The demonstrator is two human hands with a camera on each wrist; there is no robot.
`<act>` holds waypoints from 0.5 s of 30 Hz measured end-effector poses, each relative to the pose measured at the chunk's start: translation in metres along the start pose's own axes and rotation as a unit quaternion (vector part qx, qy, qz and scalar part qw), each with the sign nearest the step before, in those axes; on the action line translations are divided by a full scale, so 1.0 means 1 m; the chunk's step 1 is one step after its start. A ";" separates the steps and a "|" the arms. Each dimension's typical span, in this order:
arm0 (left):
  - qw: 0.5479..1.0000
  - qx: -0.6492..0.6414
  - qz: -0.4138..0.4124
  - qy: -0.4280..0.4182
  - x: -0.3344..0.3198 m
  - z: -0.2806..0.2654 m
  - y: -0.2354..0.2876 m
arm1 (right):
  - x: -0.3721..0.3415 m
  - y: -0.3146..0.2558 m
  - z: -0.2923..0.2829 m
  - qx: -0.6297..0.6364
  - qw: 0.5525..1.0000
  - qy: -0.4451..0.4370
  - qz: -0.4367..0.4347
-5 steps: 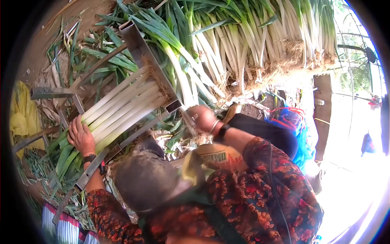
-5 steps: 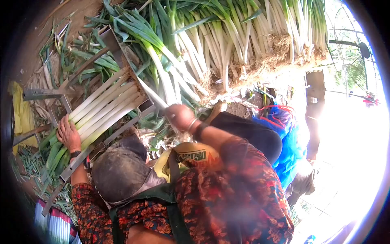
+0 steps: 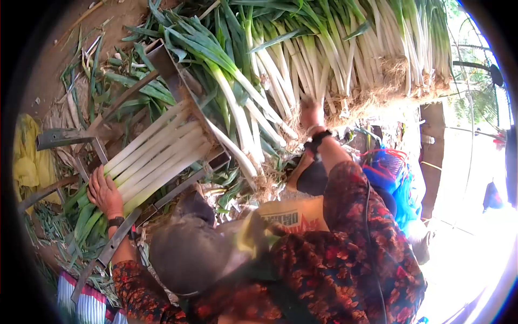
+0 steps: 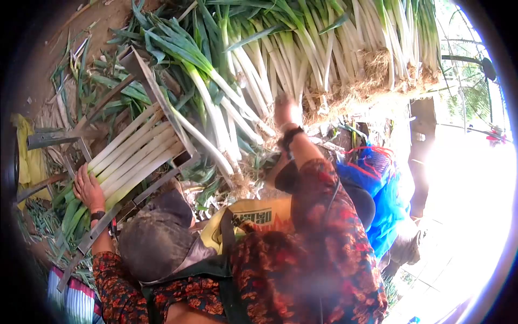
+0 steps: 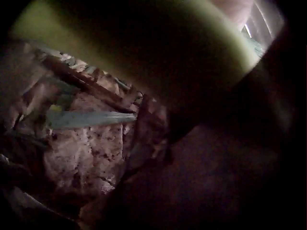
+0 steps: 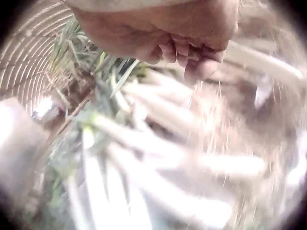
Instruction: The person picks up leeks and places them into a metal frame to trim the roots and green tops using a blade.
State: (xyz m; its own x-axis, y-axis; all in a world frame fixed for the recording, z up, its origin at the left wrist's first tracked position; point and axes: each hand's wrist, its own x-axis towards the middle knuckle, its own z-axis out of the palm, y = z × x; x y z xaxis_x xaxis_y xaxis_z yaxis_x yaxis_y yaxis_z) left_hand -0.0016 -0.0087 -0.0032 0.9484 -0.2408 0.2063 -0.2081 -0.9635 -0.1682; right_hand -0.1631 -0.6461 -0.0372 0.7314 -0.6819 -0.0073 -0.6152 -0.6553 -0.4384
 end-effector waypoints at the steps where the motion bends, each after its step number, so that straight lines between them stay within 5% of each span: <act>1: 1.000 0.004 -0.003 -0.012 0.002 -0.002 0.000 | 0.032 0.008 0.000 -0.023 0.999 0.030 0.016; 4: 1.000 0.017 0.001 -0.011 0.002 0.001 -0.001 | 0.110 0.044 0.017 -0.101 0.990 0.095 0.006; 6: 1.000 0.010 0.003 -0.016 0.001 0.000 0.000 | 0.142 0.037 0.014 -0.143 0.979 -0.041 0.140; 15: 1.000 -0.021 0.009 -0.019 0.002 -0.006 0.000 | 0.152 0.021 -0.001 -0.212 0.949 -0.160 0.172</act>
State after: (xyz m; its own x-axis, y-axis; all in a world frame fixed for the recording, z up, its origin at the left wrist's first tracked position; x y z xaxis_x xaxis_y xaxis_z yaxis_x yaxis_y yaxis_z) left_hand -0.0007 -0.0103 0.0027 0.9526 -0.2540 0.1674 -0.2340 -0.9635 -0.1301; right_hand -0.0650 -0.7644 -0.0465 0.4753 -0.7900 -0.3872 -0.8475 -0.5294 0.0397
